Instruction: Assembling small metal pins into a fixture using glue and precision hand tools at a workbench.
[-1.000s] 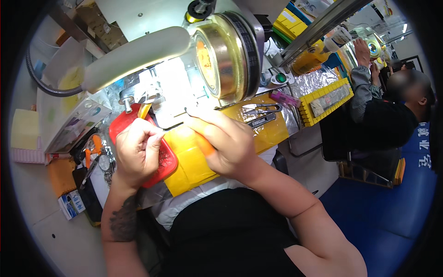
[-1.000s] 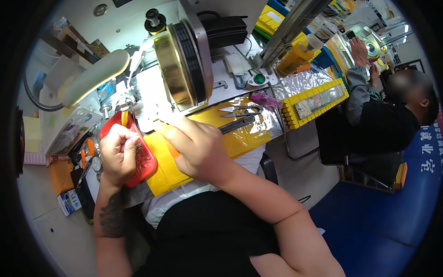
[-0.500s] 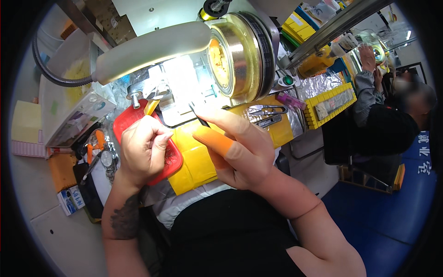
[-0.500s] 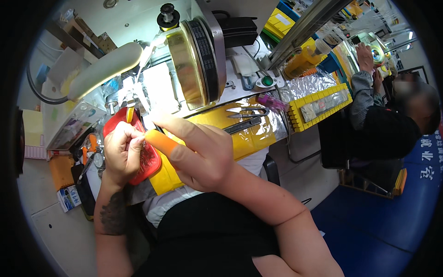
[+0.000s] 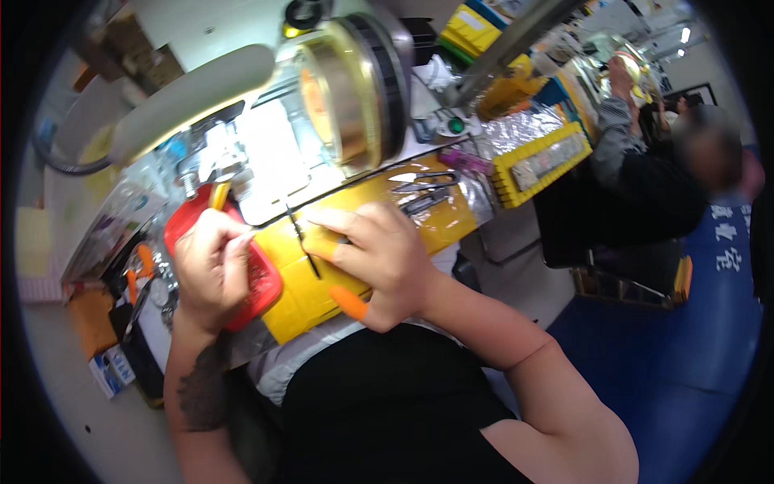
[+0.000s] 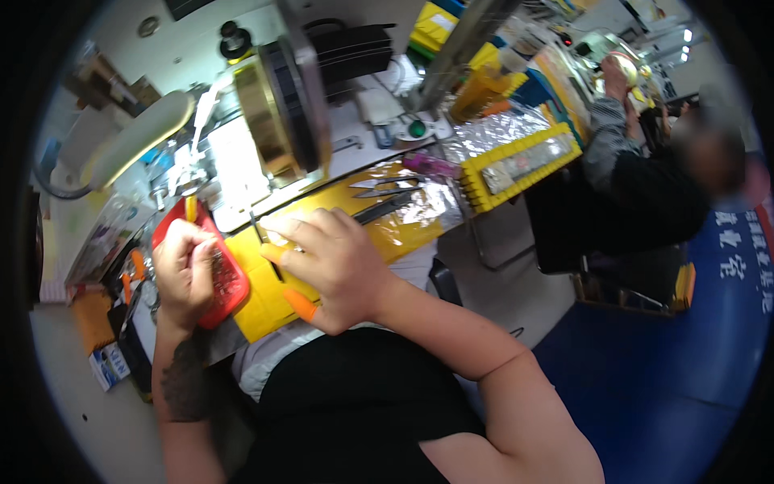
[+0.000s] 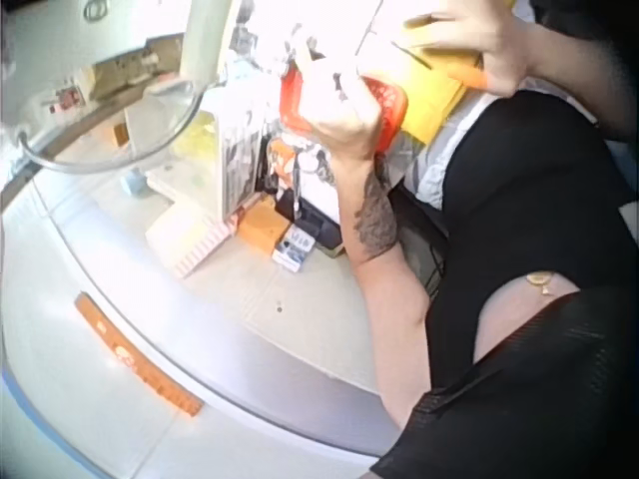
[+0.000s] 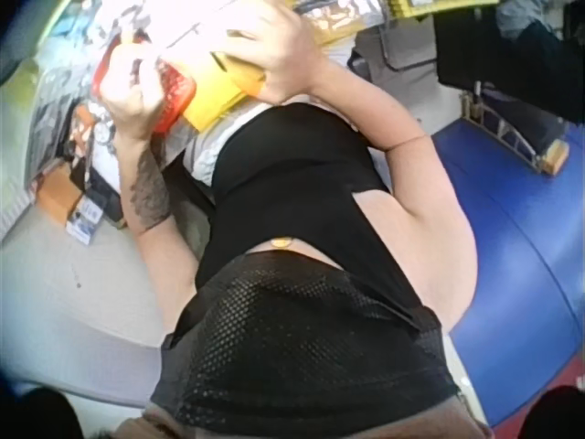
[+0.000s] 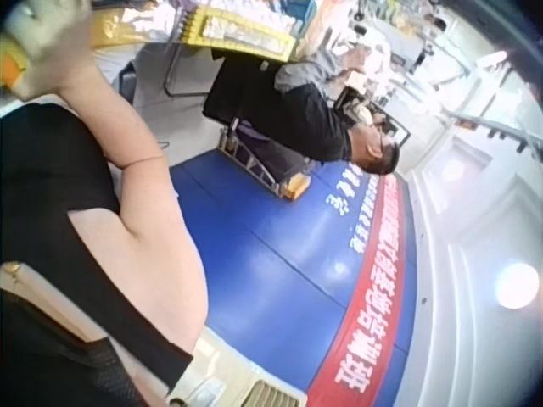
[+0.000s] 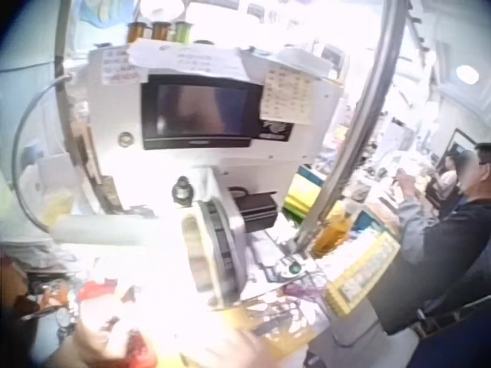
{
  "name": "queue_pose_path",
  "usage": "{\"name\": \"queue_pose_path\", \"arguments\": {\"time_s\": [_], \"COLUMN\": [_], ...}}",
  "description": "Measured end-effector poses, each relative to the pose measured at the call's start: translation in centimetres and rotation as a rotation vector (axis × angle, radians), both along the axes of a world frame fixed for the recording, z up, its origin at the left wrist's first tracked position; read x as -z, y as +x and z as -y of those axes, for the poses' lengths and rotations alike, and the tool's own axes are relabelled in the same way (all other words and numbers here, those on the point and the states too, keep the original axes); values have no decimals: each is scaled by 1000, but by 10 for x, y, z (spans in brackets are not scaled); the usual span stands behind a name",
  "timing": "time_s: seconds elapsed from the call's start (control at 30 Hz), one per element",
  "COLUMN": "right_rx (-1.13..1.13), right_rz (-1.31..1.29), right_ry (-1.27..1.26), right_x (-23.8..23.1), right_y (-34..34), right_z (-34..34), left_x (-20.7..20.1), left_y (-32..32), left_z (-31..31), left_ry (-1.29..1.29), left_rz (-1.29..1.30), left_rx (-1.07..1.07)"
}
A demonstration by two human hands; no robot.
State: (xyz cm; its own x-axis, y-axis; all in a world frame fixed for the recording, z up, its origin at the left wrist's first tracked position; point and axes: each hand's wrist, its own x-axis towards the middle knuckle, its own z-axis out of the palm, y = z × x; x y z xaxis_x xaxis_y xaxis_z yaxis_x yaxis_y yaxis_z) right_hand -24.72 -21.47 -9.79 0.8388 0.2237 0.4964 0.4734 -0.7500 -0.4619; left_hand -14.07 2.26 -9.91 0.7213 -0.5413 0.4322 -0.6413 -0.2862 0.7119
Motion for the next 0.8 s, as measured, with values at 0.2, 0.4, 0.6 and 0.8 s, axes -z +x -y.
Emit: {"name": "queue_pose_path", "arguments": {"time_s": [0.2, 0.4, 0.6, 0.8], "right_rx": [656, 625, 422, 390], "right_rz": [224, 112, -66, -256], "right_ry": [-89, -127, -68, -57], "right_x": [7, 3, 1, -4], "right_y": [9, 8, 3, 6], "right_z": [79, 90, 94, 95], "left_x": [3, 3, -10, -49], "left_y": [1, 2, -3, -13], "left_z": [1, 0, -5, -14], "left_ry": [-22, -17, -32, -205], "left_rz": [-36, -58, -74, -6], "left_rx": [32, 37, 49, -68]}}
